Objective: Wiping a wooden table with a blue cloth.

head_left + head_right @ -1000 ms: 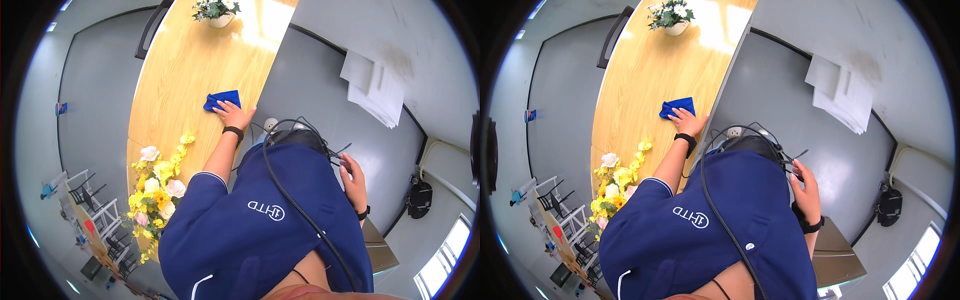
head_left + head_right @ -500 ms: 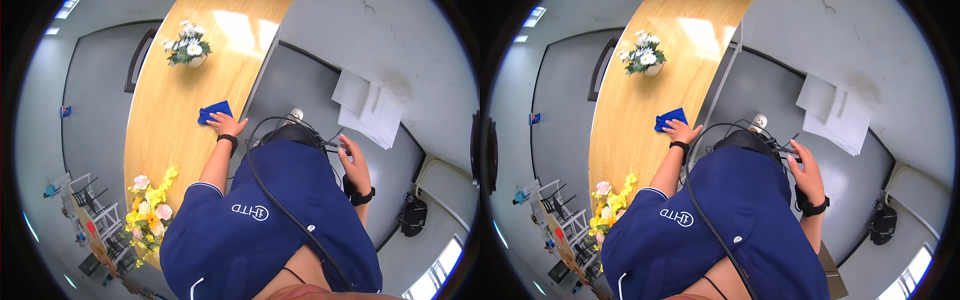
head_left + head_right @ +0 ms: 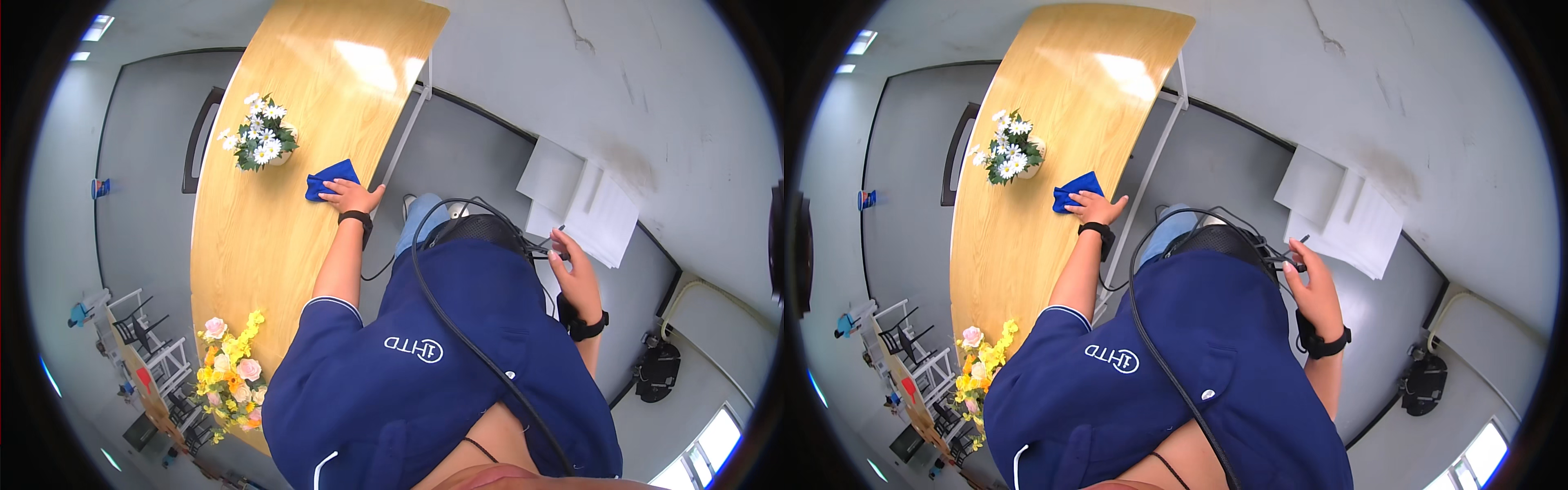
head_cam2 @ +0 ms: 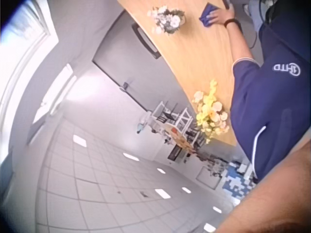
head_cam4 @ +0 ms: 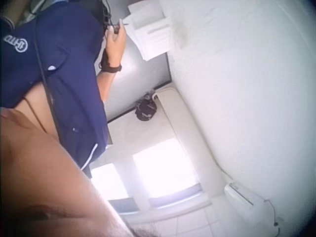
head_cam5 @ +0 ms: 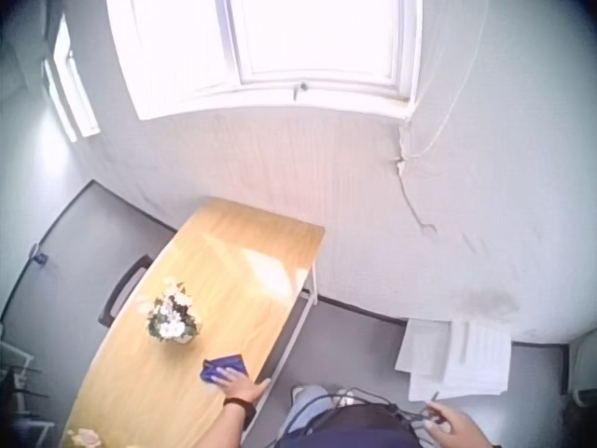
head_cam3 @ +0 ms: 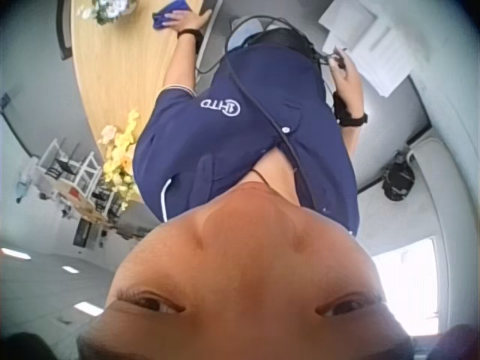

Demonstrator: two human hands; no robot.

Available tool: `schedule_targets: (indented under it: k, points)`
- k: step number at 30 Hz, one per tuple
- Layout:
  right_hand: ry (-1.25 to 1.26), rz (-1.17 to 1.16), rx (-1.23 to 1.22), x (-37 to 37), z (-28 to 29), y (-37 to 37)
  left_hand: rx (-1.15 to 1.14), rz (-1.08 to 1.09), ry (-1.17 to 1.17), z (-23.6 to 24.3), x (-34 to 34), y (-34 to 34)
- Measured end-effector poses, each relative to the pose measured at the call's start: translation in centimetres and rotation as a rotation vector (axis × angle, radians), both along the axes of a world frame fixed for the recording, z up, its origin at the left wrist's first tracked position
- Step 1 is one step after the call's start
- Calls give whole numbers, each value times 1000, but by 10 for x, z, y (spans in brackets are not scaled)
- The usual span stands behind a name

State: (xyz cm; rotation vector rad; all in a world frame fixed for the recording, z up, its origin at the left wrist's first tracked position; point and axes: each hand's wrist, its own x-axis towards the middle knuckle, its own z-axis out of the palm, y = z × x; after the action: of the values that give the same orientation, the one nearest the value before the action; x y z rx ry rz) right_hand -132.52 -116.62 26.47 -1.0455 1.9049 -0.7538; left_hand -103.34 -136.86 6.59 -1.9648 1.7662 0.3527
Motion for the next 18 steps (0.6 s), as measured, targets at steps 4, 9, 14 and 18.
schedule_targets:
  k: [4,9,14,18]
  points:
    - [-29,-17,6,-20,-6,-22,-68,-13,5,2,-26,-27]
    - [-54,-43,40,-39,-4,-61,-58,-27,23,-7,-58,-72]
    - [-38,-118,42,-56,-9,-117,-75,36,101,-4,-103,-139]
    - [-22,-12,39,-71,-10,-163,-43,-19,120,-5,-133,-198]
